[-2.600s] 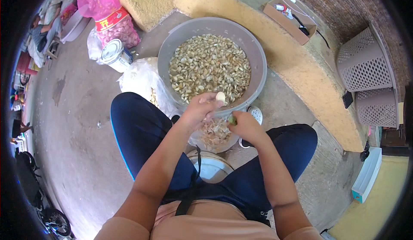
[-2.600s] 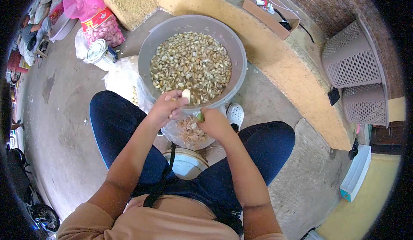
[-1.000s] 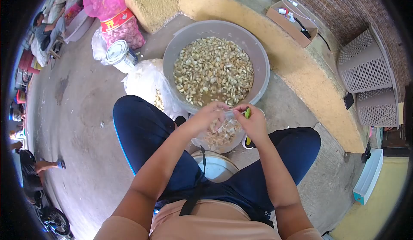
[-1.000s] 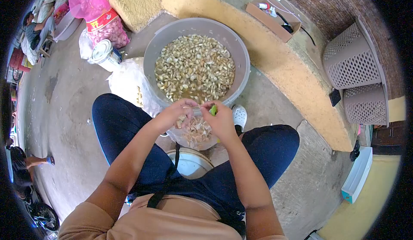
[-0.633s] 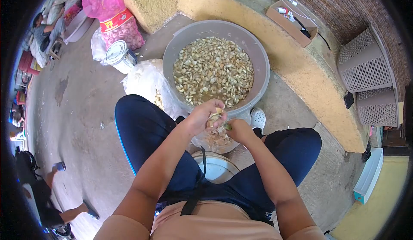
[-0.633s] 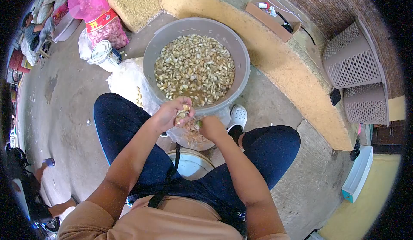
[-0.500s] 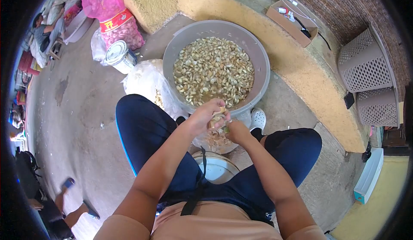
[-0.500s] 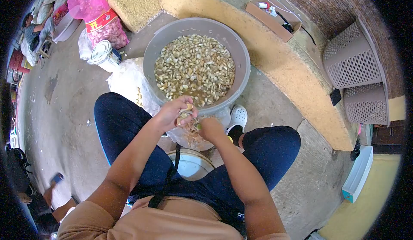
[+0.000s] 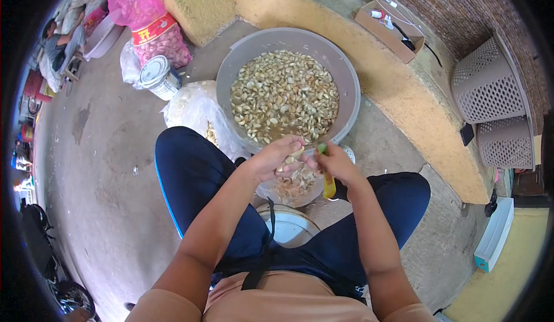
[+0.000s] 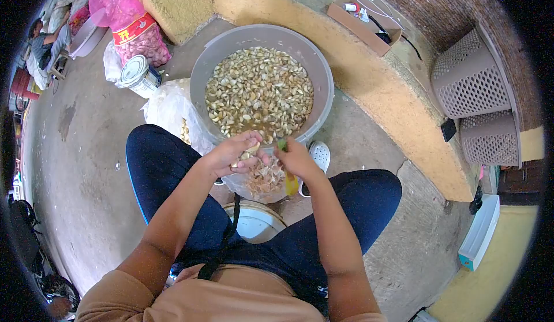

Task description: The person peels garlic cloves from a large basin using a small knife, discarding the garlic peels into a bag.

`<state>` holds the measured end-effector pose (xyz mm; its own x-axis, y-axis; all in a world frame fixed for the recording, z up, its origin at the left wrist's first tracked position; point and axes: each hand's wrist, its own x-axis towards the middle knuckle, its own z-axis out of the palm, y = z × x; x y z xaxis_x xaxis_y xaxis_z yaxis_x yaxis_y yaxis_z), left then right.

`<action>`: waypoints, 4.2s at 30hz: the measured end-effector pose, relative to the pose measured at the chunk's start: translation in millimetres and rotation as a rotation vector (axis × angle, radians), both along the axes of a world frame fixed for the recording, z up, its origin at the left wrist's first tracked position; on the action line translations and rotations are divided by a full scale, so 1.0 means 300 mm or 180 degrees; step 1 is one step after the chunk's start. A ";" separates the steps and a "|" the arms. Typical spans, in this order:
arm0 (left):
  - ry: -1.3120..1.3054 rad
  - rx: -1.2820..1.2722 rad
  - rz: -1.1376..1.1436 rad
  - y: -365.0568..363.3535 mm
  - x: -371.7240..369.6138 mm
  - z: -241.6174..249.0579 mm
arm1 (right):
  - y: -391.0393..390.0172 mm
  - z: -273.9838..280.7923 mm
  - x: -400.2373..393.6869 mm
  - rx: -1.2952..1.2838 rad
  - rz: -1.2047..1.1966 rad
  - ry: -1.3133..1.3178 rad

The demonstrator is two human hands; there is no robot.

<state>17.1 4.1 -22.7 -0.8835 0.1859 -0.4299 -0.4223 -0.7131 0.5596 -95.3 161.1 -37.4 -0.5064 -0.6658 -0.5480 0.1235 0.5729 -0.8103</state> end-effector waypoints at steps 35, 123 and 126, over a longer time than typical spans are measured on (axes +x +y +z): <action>0.0904 -0.3667 0.0828 0.056 -0.049 -0.012 | -0.001 0.106 0.055 -0.0815 -0.0426 0.1740; 0.0366 -0.4237 0.1046 -0.025 -0.041 -0.055 | -0.008 0.059 0.046 -0.0840 -0.0333 0.0066; 0.0310 -0.4235 0.0953 -0.054 -0.031 -0.031 | -0.007 0.076 0.035 -0.1074 -0.0456 -0.0585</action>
<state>7.7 -12.0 -32.1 -0.8532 -0.5173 -0.0664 -0.2683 0.3261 0.9065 -84.9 158.9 -14.7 -0.5211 -0.7535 -0.4010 0.3431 0.2453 -0.9067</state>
